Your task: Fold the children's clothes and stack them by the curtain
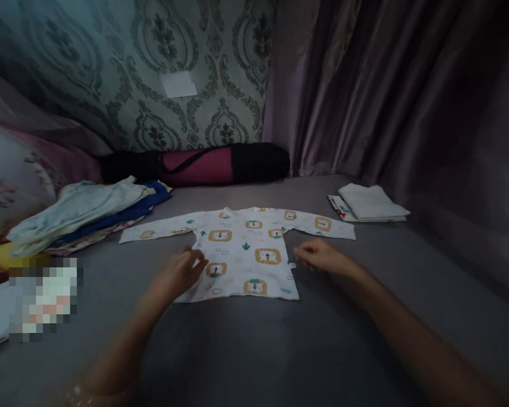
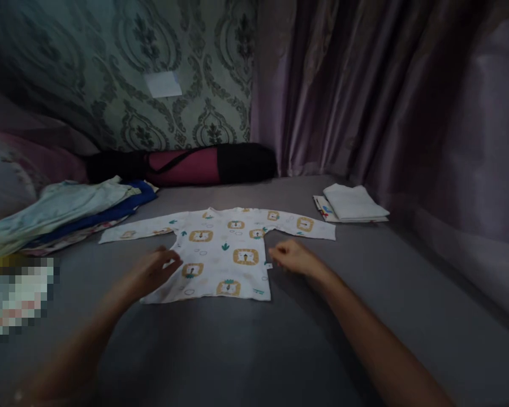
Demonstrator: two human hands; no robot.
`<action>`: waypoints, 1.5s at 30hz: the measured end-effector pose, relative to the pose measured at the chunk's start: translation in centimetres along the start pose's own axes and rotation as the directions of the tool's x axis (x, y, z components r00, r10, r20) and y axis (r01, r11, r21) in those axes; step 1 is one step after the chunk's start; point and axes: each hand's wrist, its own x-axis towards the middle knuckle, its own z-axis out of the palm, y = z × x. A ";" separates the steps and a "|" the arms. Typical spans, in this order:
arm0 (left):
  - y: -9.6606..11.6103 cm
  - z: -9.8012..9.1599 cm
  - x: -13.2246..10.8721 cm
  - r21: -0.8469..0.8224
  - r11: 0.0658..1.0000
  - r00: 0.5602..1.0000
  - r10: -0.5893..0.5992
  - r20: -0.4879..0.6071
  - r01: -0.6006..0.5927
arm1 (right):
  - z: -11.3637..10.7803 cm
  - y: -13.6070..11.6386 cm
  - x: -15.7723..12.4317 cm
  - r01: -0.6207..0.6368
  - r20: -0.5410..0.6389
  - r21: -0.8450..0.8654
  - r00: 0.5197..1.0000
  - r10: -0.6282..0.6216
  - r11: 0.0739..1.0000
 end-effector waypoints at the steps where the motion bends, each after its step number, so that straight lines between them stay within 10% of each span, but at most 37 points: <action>1: 0.9 0.2 1.6 -0.028 0.998 0.998 0.064 -0.026 -0.065 | -0.6 -0.2 1.3 0.008 -0.094 -0.011 0.996 -0.009 1.000; 5: 4.6 3.1 8.4 -0.002 0.979 0.974 0.204 -0.096 -0.206 | -0.7 -2.0 6.7 0.093 -0.357 -0.203 0.920 -0.162 0.975; 13: 6.5 9.4 12.5 0.152 0.982 0.993 -0.102 -0.054 0.109 | 4.8 -2.9 12.2 0.083 -0.332 -0.481 0.904 -0.268 0.873; 31: 8.2 7.6 12.3 -0.008 0.999 0.993 0.034 0.113 -0.033 | -0.2 2.7 9.7 -0.080 -0.353 -0.555 0.924 -0.147 0.828; 45: 2.6 5.2 6.2 0.078 0.997 0.982 -0.019 0.190 0.004 | -3.0 7.4 5.7 -0.239 -0.412 -0.507 0.911 0.010 0.828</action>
